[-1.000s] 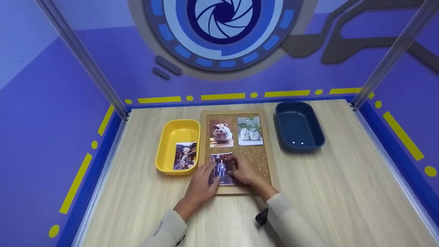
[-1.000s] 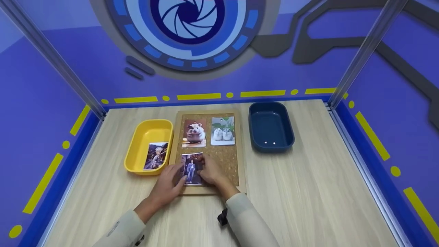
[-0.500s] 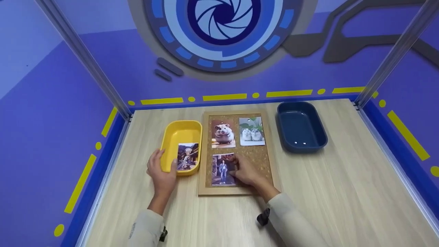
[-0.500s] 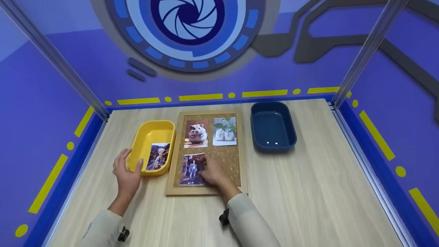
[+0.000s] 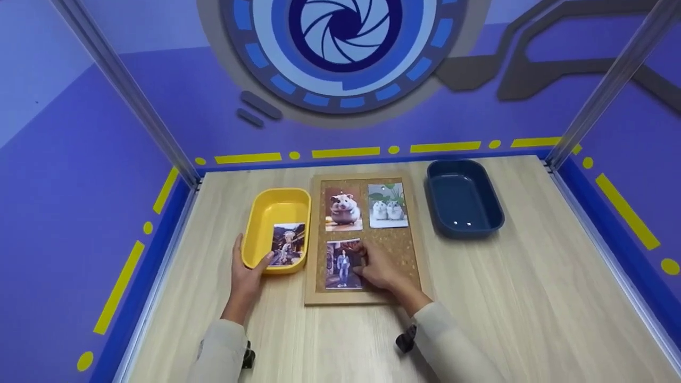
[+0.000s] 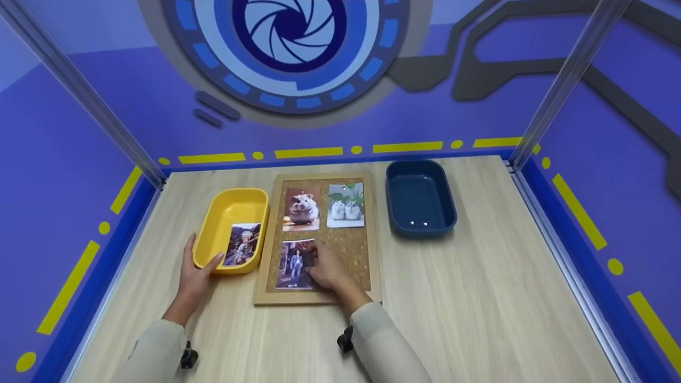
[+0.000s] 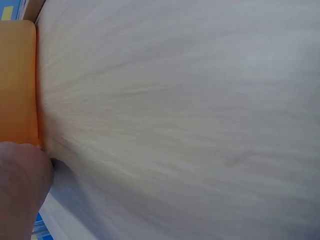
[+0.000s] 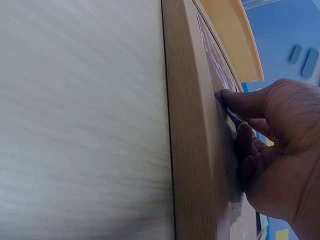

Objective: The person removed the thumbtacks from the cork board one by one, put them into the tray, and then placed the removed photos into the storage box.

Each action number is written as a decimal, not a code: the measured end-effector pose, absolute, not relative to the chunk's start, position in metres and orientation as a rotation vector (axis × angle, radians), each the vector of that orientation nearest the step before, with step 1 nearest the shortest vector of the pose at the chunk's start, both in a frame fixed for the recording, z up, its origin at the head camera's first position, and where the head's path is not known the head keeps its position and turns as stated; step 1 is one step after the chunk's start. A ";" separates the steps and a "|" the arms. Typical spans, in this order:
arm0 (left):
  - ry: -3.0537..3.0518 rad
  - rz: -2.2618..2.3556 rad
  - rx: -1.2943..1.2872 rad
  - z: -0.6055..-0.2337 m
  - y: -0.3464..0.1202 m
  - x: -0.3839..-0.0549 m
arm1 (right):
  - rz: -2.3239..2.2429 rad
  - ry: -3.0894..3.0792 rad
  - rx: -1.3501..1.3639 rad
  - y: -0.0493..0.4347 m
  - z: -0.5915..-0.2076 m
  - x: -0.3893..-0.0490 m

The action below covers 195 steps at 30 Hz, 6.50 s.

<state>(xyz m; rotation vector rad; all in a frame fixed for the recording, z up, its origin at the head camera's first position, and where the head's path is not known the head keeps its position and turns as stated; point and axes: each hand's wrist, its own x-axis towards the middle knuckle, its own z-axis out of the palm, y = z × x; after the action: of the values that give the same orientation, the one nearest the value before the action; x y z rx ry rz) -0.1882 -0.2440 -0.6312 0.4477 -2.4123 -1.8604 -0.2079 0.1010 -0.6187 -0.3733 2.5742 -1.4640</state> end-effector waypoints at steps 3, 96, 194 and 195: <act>-2.405 -1.879 0.439 -0.632 -0.248 -0.189 | -1.482 2.553 -0.358 0.099 -0.620 -0.209; -2.420 -1.957 0.498 -0.632 -0.247 -0.190 | -2.176 2.188 -0.078 0.028 -0.566 -0.245; -2.438 -1.923 0.525 -0.633 -0.244 -0.190 | -1.831 2.495 0.184 0.170 -0.615 -0.223; -2.440 -1.920 0.524 -0.633 -0.244 -0.190 | -1.831 2.481 0.180 0.171 -0.615 -0.223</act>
<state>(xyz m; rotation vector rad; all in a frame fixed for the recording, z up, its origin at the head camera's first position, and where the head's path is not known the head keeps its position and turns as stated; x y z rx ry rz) -0.1899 -0.2439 -0.6331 0.5237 -2.4397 -1.9201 -0.2234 0.1712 -0.6151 0.1796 2.4810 -1.8308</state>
